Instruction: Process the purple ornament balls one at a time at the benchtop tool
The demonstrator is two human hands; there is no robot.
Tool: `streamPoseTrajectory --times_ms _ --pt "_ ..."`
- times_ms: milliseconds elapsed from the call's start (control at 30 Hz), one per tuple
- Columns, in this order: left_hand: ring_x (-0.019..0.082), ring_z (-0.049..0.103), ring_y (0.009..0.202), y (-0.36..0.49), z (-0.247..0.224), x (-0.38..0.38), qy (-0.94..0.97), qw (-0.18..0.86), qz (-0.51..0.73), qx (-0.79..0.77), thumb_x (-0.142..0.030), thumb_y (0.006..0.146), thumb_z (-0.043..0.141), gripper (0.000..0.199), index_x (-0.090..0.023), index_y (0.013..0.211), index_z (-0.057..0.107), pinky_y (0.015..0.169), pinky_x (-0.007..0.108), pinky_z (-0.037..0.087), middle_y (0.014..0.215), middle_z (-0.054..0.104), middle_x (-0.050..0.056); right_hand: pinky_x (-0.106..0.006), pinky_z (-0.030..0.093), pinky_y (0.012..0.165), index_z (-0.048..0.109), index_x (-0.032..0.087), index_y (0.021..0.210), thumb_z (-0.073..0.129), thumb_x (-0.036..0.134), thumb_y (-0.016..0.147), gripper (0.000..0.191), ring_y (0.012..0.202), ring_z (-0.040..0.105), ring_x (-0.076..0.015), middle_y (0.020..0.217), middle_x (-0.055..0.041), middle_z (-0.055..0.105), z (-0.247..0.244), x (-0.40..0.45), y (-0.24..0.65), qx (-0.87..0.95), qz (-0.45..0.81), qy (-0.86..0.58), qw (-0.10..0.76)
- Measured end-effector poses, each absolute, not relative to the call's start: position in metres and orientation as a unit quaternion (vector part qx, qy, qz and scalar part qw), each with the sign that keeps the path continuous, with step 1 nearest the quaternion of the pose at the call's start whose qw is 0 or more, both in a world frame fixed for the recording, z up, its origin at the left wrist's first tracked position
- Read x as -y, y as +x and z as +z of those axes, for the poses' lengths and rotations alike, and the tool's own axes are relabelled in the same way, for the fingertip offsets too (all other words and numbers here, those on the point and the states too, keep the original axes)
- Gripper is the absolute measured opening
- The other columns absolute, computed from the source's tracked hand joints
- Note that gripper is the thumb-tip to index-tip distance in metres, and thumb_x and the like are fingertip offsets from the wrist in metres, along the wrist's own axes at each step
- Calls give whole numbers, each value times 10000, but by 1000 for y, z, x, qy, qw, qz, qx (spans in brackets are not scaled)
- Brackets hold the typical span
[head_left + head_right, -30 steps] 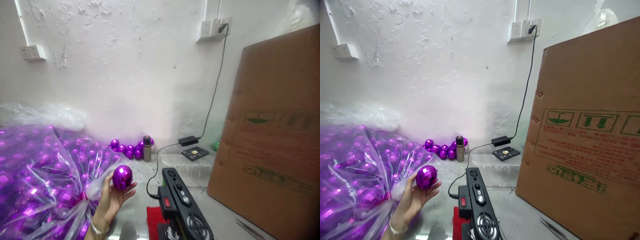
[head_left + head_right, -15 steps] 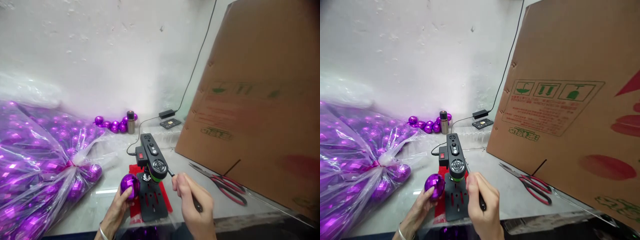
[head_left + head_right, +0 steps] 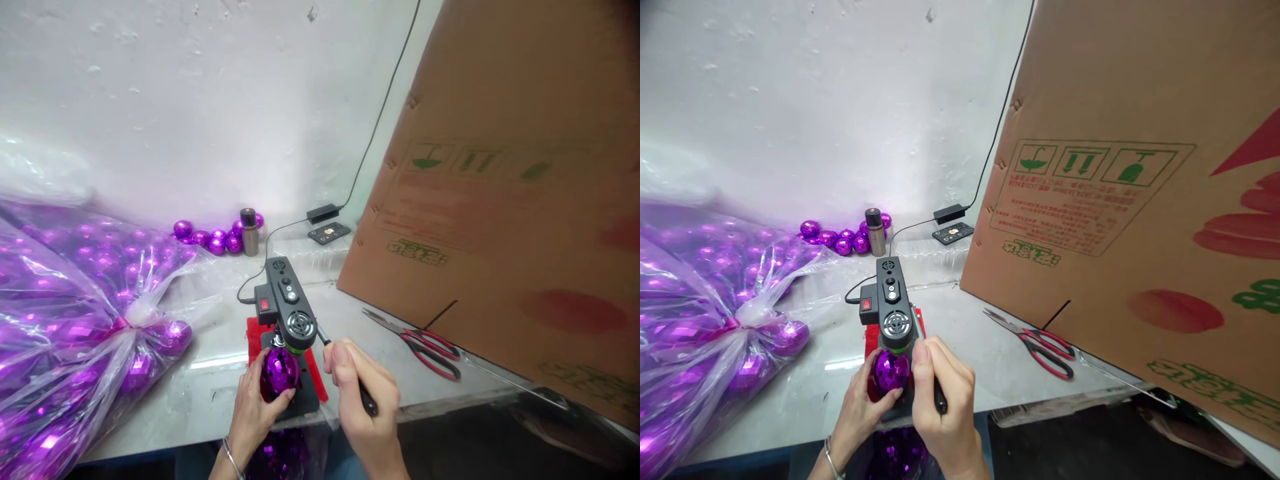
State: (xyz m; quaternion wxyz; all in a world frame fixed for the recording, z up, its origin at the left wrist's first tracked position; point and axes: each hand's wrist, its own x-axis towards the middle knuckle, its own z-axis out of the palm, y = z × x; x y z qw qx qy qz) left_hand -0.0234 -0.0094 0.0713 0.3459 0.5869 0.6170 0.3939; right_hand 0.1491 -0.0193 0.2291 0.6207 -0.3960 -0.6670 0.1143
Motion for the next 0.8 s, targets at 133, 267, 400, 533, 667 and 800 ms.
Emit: streamPoseTrajectory --times_ms 133,267,400,533,667,800 --pt "467 662 1325 -18 75 6 595 331 411 -606 -429 713 785 733 -183 1392 660 1175 674 462 1409 738 201 -213 394 542 450 234 794 448 77 1085 330 567 468 -78 672 52 455 231 20 149 666 112 -398 621" --pt "478 639 1349 -15 85 8 556 368 428 -610 -378 698 861 672 -223 1333 705 1202 644 436 1396 744 187 -233 406 538 445 236 780 436 77 1082 341 561 474 -91 664 43 449 231 21 149 665 115 -399 620" --pt "497 616 1366 -16 91 8 515 406 447 -608 -369 635 907 708 -213 1302 727 1231 628 403 1385 745 192 -234 394 526 442 236 770 434 89 1088 350 552 467 -89 659 42 455 231 21 149 665 116 -399 621" --pt "452 629 1367 -24 86 1 448 482 475 -584 -423 630 951 794 -199 1351 702 1261 592 380 1378 753 178 -217 383 527 444 235 780 438 92 1088 340 553 461 -78 660 51 455 234 20 148 664 112 -398 624" --pt "373 650 1374 -41 80 -4 292 599 540 -514 -618 742 903 758 -213 1347 693 1253 524 428 1367 766 135 -241 397 532 444 232 757 435 121 1092 354 562 481 -95 653 36 467 235 21 147 663 117 -404 620" --pt "355 618 1420 -49 75 -3 262 641 534 -486 -693 715 906 795 -207 1314 714 1281 497 398 1404 756 129 -253 386 518 440 233 727 438 128 1089 377 549 473 -101 634 33 460 236 22 147 658 122 -409 621"
